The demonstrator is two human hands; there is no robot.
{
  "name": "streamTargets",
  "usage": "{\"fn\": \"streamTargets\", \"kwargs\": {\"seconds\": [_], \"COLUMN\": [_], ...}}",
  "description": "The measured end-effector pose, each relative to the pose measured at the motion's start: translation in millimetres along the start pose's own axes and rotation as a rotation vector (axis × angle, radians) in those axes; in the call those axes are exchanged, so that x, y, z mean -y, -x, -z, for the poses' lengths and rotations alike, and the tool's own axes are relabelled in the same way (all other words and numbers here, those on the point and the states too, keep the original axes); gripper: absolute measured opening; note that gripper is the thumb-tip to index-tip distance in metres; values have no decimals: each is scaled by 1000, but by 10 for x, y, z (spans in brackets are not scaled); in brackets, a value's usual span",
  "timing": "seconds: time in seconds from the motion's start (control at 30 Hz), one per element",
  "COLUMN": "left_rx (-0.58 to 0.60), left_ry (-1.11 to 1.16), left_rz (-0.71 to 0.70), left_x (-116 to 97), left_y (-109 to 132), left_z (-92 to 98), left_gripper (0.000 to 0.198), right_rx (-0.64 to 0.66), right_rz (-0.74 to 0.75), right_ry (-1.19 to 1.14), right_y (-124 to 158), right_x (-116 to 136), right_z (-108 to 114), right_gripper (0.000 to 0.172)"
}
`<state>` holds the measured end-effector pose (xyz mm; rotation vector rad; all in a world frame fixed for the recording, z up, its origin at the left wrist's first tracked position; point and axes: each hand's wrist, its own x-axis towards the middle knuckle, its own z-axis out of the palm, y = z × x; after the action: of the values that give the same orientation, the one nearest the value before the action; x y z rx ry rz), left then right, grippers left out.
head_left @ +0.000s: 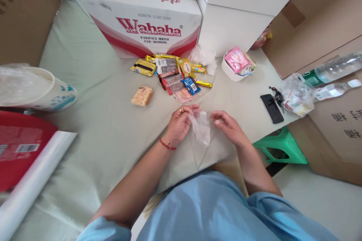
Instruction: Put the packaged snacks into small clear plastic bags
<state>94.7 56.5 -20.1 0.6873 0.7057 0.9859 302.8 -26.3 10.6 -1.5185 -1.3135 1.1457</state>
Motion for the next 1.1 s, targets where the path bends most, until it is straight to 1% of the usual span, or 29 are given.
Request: {"fn": "streamTargets", "kwargs": {"seconds": [0.03,0.07,0.1,0.17,0.23,0.3,0.37,0.43,0.57,0.63,0.77,0.9,0.93,1.03,1.1], "left_rx": [12,15,8,-33,-83,-92,-41,20,28,26,30,35,45,72,55], "left_ry": [-3,5,23,88,160,198,183,136,99,77,16,12,-8,-98,-86], "left_rz": [-6,-13,-25,-59,-76,-35,51,115,155,127,51,113,122,78,36], "left_x": [3,4,4,1,2,13,37,68,93,80,53,63,72,100,108], "left_y": [6,8,4,-12,-31,-40,-34,-20,-2,-3,-5,-5,-5,-10,-15], "left_z": [-7,-10,-11,-2,14,25,26,19,12,11,0,-2,1,13,19], "left_gripper": [12,12,11,18,27,25,28,32,36,37,37,52,53,42,36], "right_rx": [43,59,37,-99,-258,-355,-404,-451,-533,-547,-547,-530,-518,-482,-493], "right_rz": [2,-4,-12,-27,-25,-9,7,1,-100,-141,-155,-151,-145,-129,-139], "right_ry": [7,17,30,48,44,29,-6,-91,-376,-452,-478,-431,-412,-395,-383], "right_y": [-39,-75,-106,-154,-183,-195,-195,-191,-191,-190,-172,-141,-137,-143,-163], "right_x": [9,13,14,10,16,38,64,76,30,-2,-29,-32,-37,-79,-128], "right_z": [-136,-260,-358,-458,-437,-353,-266,-205,-141,-116,-74,-64,-63,-30,28], "right_gripper": [33,32,30,28,27,26,26,26,33,36,37,38,38,37,39]}}
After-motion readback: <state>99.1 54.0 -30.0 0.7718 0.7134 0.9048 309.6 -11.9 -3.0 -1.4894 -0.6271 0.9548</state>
